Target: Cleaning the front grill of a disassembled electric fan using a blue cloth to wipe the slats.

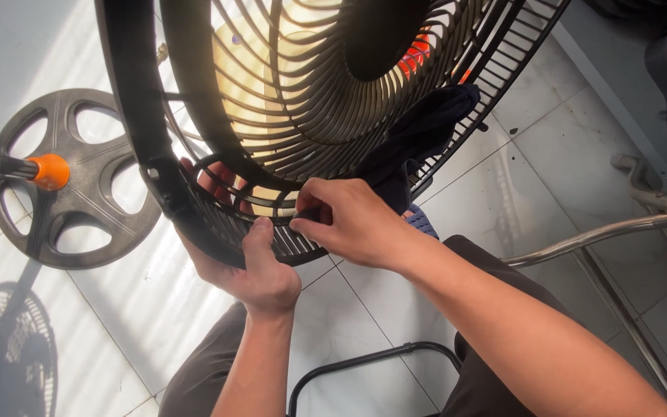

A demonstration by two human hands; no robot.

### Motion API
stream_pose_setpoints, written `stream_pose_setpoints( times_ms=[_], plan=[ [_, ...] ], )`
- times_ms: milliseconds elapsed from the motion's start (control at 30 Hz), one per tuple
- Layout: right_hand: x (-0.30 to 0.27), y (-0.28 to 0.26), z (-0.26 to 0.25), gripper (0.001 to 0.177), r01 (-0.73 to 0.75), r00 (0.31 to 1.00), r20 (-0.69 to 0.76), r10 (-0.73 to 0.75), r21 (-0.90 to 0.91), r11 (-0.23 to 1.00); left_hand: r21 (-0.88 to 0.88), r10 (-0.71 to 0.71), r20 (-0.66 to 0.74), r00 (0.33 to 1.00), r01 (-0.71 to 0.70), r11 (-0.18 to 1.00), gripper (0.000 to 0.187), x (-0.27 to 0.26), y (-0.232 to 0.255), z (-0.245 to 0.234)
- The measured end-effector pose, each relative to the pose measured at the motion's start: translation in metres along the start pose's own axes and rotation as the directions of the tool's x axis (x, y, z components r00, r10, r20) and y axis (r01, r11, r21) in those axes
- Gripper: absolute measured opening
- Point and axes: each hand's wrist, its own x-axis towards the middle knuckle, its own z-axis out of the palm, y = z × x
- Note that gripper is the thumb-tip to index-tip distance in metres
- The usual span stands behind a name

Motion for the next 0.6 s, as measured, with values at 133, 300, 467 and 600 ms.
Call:
stream_pose_setpoints(
  times_ms=[133,300,467,600],
  plan=[
    [-0.003,0.003,-0.002,0.019,0.052,0.999,-0.006,-0.052,-0.09,0.995,-0.048,0.051,0.032,0.998,-0.049,0.998,0.066,-0.003,-0.007,-0.004],
    [-0.004,-0.007,-0.006,0.024,-0.028,0.995,0.091,0.036,-0.087,0.996,-0.099,0.058,0.05,0.997,-0.053,0.994,0.069,-0.004,-0.011,-0.006],
    [0.001,-0.016,-0.017,0.02,-0.169,0.947,0.281,0.154,0.03,0.985,-0.109,0.108,0.07,0.992,-0.101,0.989,0.06,-0.003,-0.012,-0.007],
    [0.004,-0.02,-0.026,0.022,-0.208,0.91,0.368,0.188,0.014,0.978,-0.081,0.063,0.013,0.998,-0.062,0.995,0.062,-0.003,-0.012,-0.004]
  ],
)
